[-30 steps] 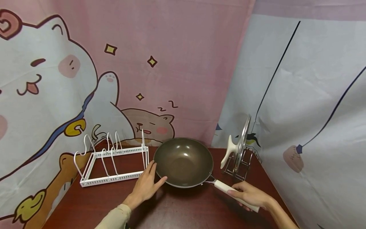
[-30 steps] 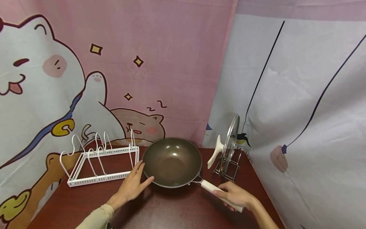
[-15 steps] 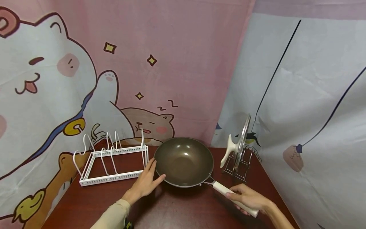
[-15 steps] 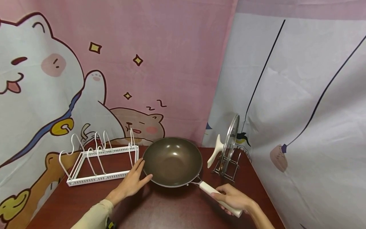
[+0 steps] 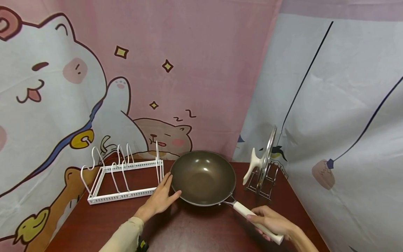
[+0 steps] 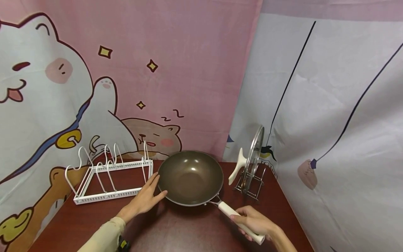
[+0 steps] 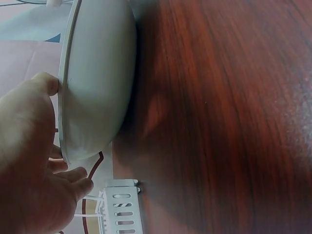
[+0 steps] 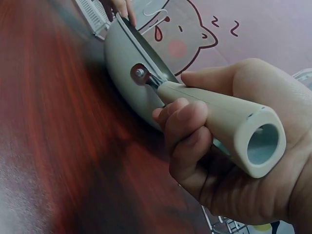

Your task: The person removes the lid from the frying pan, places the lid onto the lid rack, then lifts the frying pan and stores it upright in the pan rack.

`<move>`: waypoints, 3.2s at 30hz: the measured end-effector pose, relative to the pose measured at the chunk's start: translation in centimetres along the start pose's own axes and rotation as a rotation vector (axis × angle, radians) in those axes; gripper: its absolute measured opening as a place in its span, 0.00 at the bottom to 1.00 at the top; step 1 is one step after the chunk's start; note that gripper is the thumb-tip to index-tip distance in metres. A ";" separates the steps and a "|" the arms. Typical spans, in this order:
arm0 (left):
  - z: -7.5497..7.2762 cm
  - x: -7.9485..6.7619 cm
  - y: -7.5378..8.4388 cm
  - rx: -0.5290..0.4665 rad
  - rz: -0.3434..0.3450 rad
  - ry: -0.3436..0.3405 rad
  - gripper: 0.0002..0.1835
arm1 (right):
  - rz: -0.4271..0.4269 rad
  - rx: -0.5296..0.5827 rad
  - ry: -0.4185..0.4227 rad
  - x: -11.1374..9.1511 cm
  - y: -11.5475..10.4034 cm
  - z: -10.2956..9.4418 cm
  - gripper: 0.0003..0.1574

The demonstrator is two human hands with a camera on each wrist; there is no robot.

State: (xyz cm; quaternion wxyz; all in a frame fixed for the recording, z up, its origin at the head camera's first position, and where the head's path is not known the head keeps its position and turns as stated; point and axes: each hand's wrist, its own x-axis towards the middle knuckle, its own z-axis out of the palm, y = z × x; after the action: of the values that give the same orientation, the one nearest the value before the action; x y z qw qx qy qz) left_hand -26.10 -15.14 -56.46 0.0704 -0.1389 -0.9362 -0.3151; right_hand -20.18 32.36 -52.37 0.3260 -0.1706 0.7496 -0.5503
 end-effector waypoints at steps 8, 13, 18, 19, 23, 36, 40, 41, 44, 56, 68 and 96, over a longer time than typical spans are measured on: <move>0.2 -0.4 0.8 0.063 0.040 0.080 0.46 | -0.006 0.030 0.015 -0.1 -0.3 1.0 0.22; 0.4 -1.2 2.2 0.114 0.047 0.127 0.48 | -0.006 0.049 0.035 -0.1 -0.4 1.8 0.20; 1.1 -2.3 3.1 0.162 0.015 0.154 0.50 | -0.013 0.056 0.042 -0.1 -0.3 2.3 0.19; 1.2 -2.5 3.2 0.174 0.010 0.160 0.50 | -0.015 0.056 0.042 -0.1 -0.3 2.4 0.20; 1.7 -3.1 3.5 0.216 -0.016 0.184 0.52 | -0.010 0.070 0.037 0.0 -0.2 2.8 0.20; 2.5 -3.0 3.1 0.262 -0.017 0.256 0.51 | 0.021 0.115 0.028 0.3 -0.3 3.7 0.21; 2.5 -2.7 3.1 0.273 -0.017 0.263 0.51 | 0.025 0.141 0.028 0.3 -0.2 4.2 0.20; 2.5 -2.6 3.1 0.274 -0.019 0.260 0.52 | 0.023 0.145 0.027 0.3 -0.2 4.3 0.19; 2.5 -2.4 3.1 0.277 -0.026 0.246 0.53 | 0.016 0.160 0.020 0.4 -0.3 4.6 0.19; 2.0 -1.2 2.4 0.261 -0.013 0.203 0.53 | 0.001 0.200 0.000 1.1 -0.1 5.7 0.25; 1.3 -0.5 2.0 0.227 -0.038 0.140 0.52 | -0.001 0.246 0.025 1.9 0.0 7.5 0.17; 3.0 -2.0 4.3 0.262 -0.022 0.188 0.52 | -0.040 0.186 0.084 3.5 -0.6 10.5 0.09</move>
State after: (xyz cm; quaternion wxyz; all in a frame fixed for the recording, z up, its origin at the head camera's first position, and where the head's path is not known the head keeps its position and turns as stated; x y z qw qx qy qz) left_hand -22.98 -10.47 -56.77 0.1718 -0.0883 -0.9600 -0.2026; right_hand -15.70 22.51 -54.73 0.2978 -0.1313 0.7046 -0.6306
